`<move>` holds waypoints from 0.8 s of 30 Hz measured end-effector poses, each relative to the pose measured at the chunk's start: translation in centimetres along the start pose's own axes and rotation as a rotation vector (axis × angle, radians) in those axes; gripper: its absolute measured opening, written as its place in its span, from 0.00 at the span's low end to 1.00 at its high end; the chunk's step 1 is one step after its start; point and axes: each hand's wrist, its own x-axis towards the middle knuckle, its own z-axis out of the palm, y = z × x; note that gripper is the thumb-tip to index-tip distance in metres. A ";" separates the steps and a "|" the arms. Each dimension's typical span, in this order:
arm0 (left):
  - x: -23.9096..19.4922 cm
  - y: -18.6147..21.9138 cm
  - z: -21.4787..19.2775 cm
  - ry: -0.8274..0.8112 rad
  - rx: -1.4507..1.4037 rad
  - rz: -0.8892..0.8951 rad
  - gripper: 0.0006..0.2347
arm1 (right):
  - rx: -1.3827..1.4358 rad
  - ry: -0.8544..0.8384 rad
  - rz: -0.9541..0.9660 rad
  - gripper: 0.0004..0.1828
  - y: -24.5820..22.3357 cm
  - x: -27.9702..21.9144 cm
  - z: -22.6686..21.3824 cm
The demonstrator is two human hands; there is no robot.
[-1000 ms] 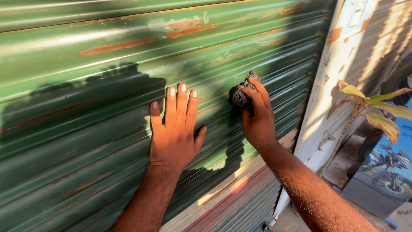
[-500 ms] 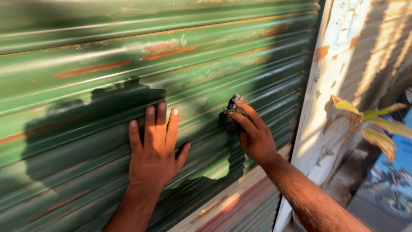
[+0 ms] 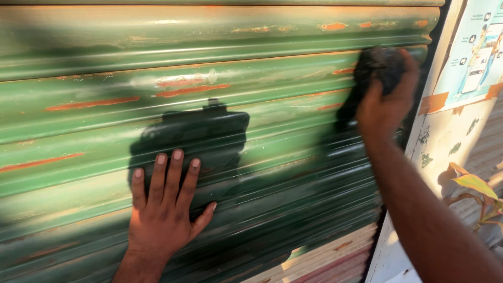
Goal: The person scrubs a green metal roller shutter with a dark cloth, moving the cloth back and forth along the horizontal slats. The person uses one hand to hold the shutter steady while the other hand scrubs the surface.
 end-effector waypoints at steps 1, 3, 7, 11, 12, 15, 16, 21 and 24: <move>0.1 0.2 -0.1 0.011 0.006 -0.006 0.37 | 0.058 0.021 -0.027 0.33 -1.1 0.0 1.5; 0.3 0.3 -0.3 0.032 0.005 -0.007 0.37 | 0.229 0.013 -0.041 0.29 -4.2 -1.1 4.1; 0.8 0.4 -0.6 0.046 -0.025 -0.003 0.38 | 0.246 -0.278 -0.210 0.29 -9.3 -2.6 5.0; 1.1 0.6 -0.6 0.056 -0.021 0.000 0.38 | 0.144 -0.383 -0.268 0.33 -9.1 -0.7 3.2; 1.0 0.4 -0.7 0.053 -0.020 -0.003 0.38 | 0.121 -0.363 -0.276 0.33 -8.3 0.1 2.7; 1.1 0.3 -0.7 0.050 -0.017 -0.002 0.38 | 0.063 -0.240 -0.198 0.32 -6.0 0.5 1.7; 1.0 0.3 -0.6 0.048 -0.014 0.000 0.38 | 0.088 -0.221 -0.175 0.32 -5.5 0.4 1.7; 0.3 0.1 -0.3 0.029 -0.025 0.003 0.38 | 0.119 -0.132 -0.037 0.31 -6.2 -1.6 3.7; 0.0 -0.3 -0.3 0.023 -0.018 0.008 0.38 | 0.080 -0.148 -0.076 0.30 -9.7 -2.4 5.4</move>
